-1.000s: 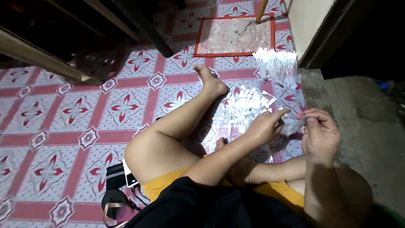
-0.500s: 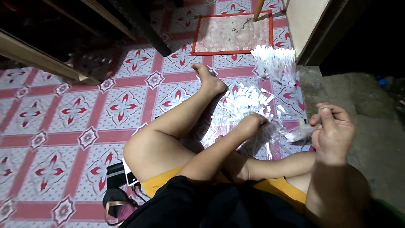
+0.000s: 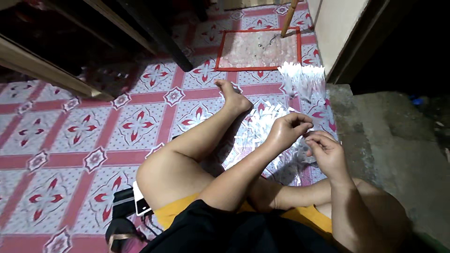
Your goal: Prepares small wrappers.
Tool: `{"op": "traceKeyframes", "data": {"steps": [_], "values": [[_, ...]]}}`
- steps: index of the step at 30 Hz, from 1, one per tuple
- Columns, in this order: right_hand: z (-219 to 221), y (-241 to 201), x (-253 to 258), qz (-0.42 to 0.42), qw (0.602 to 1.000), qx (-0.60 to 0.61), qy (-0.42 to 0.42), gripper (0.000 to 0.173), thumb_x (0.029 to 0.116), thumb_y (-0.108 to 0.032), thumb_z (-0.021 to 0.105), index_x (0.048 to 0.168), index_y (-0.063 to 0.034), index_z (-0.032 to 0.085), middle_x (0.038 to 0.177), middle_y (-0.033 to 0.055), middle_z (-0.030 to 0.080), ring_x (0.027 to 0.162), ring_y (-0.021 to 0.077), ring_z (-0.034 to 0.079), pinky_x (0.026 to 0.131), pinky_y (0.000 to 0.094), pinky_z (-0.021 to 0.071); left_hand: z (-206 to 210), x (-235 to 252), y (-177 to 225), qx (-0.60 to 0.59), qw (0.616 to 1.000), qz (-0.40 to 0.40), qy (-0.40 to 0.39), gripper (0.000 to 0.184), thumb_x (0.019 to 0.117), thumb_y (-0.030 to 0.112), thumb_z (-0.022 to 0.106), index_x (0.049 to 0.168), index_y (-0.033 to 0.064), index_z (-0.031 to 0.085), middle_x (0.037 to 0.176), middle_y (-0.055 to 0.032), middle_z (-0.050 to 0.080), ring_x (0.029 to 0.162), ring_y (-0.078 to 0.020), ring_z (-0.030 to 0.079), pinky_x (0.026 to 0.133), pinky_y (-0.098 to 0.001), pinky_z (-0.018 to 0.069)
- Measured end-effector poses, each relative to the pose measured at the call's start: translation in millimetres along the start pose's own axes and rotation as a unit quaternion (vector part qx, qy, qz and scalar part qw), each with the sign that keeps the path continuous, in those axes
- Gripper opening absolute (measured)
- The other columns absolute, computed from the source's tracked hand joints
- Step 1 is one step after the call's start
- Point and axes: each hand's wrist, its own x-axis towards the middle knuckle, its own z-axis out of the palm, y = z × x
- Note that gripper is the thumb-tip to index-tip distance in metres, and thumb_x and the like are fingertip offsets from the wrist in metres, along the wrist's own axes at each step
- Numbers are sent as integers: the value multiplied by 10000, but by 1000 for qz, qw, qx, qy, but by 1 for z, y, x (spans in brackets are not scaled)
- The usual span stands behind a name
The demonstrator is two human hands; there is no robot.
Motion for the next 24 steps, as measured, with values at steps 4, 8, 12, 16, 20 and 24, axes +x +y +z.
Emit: {"op": "traceKeyframes", "data": {"steps": [4, 8, 12, 16, 20, 24], "values": [[-4, 8, 0, -9, 1000, 5, 15, 143, 994, -178, 662, 1100, -172, 757, 1153, -19, 700, 836, 113, 683, 695, 285, 613, -1, 1, 4, -34, 999, -36, 13, 257, 987, 122, 679, 1216, 6, 671, 1000, -55, 758, 831, -95, 715, 779, -289, 602], [-17, 15, -1, -13, 999, 2, 29, 165, 1003, -189, 650, 1137, -174, 746, 1173, -15, 693, 841, 122, 683, 694, 291, 614, -21, 2, -15, 167, 985, 0, -49, 251, 1041, 151, 587, 1240, 15, 659, 1117, -83, 732, 993, -126, 717, 913, -335, 593], [-24, 21, 1, -21, 998, 6, 51, 158, 999, -197, 666, 1132, -168, 747, 1189, -12, 692, 861, 128, 685, 708, 294, 618, -32, -3, -93, 440, 884, 37, -153, 169, 978, 156, 627, 1067, 166, 770, 1059, -55, 734, 1062, -260, 681, 947, -506, 559], [-31, 24, 6, -12, 998, 5, 61, 161, 998, -202, 671, 1139, -177, 744, 1176, -20, 692, 832, 121, 682, 675, 288, 618, -17, 1, -186, 465, 875, -23, -136, 181, 983, 356, 608, 1093, 306, 743, 1105, 65, 713, 1113, -147, 640, 989, -430, 537], [-37, 14, 11, 25, 995, 20, 90, 133, 971, -177, 704, 1093, -157, 751, 1141, -9, 703, 787, 120, 681, 640, 291, 613, 11, 19, -229, 437, 884, -3, -166, 219, 978, 317, 610, 1180, 353, 688, 1254, 97, 677, 1249, -147, 581, 1076, -448, 488], [-31, 26, 12, 9, 993, 41, 112, 124, 970, -154, 694, 1076, -171, 757, 1160, 2, 695, 745, 138, 691, 587, 315, 633, 19, 38, -242, 422, 870, -26, -254, 265, 888, 333, 718, 1151, 360, 725, 1239, 29, 701, 1232, -278, 603, 1056, -617, 476]]}}
